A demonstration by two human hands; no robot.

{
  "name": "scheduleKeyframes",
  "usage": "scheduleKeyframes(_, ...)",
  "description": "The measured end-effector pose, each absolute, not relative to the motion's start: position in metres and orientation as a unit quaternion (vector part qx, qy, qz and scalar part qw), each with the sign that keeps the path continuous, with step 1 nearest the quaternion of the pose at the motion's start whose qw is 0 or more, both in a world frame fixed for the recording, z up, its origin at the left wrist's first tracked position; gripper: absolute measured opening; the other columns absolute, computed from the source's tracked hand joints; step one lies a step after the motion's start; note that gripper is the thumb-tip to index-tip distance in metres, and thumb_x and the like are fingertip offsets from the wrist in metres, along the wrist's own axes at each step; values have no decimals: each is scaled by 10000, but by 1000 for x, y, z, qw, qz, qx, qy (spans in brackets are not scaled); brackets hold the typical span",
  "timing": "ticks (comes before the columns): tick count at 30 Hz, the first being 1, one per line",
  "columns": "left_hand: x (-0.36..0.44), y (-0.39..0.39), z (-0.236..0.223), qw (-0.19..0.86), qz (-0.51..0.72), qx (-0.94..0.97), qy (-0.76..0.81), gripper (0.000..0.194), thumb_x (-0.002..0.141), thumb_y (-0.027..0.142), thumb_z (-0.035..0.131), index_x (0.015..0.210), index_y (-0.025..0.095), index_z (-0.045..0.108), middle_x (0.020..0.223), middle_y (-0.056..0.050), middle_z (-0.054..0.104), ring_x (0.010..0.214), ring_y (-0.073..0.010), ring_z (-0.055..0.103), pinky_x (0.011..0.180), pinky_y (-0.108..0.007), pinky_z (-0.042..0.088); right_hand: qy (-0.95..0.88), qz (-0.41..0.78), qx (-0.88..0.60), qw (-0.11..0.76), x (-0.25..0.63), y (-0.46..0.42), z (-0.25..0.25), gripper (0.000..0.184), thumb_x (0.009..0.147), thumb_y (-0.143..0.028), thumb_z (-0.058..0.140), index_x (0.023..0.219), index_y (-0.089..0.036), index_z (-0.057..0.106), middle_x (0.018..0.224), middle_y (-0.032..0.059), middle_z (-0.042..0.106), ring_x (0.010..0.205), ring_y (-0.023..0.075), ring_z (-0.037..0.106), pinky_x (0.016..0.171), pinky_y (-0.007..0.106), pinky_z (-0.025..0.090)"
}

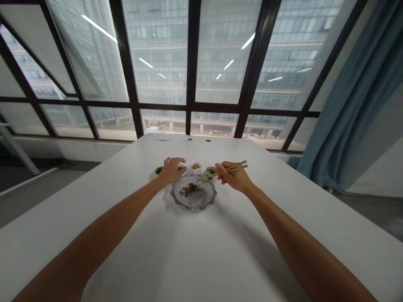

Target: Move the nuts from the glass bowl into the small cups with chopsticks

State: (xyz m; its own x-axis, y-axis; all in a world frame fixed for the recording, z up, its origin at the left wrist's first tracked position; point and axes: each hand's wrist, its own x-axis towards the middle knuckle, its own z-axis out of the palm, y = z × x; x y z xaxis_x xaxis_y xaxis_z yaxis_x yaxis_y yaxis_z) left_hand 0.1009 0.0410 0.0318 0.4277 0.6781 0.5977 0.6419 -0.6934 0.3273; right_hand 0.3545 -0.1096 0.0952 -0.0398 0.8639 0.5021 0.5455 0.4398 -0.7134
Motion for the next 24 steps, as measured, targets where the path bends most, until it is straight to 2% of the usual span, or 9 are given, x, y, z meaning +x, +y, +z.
scheduleKeyframes(6, 49, 22, 7, -7, 421, 809, 410, 277, 908, 340, 585, 1160, 236, 636, 1336, -107, 673, 1271, -278, 594, 1143, -485, 376, -713, 190, -491, 462, 343, -104, 74, 621, 852, -806, 538, 692, -213, 630, 594, 41, 671, 458, 160, 623, 399, 239, 476)
scheduleKeyframes(14, 43, 15, -3, -2, 443, 790, 423, 248, 940, 318, 536, 1160, 232, 612, 1352, -115, 650, 1289, -280, 572, 1110, -485, 408, -743, 158, -502, 415, 332, -117, 81, 504, 919, -652, 559, 634, -243, 627, 537, 17, 658, 452, 169, 635, 442, 253, 486)
scheduleKeyframes(18, 44, 15, -6, 5, 447, 785, 428, 238, 949, 324, 532, 1152, 227, 610, 1341, -117, 650, 1285, -283, 575, 1110, -488, 409, -749, 150, -500, 409, 330, -120, 83, 528, 922, -668, 548, 620, -240, 614, 544, 20, 668, 440, 166, 639, 430, 248, 482)
scheduleKeyframes(21, 44, 15, -7, 9, 448, 780, 438, 261, 945, 340, 550, 1178, 231, 596, 1353, -117, 642, 1285, -286, 573, 1111, -492, 412, -722, 158, -509, 441, 333, -118, 83, 583, 879, -763, 547, 657, -230, 628, 554, 32, 674, 429, 169, 634, 392, 246, 470)
scheduleKeyframes(24, 44, 16, -9, 14, 449, 771, 451, 332, 919, 359, 602, 1224, 234, 566, 1369, -119, 633, 1285, -302, 571, 1095, -502, 429, -652, 199, -512, 524, 335, -112, 82, 649, 803, -843, 572, 693, -206, 626, 541, 47, 664, 381, 160, 590, 347, 249, 458)
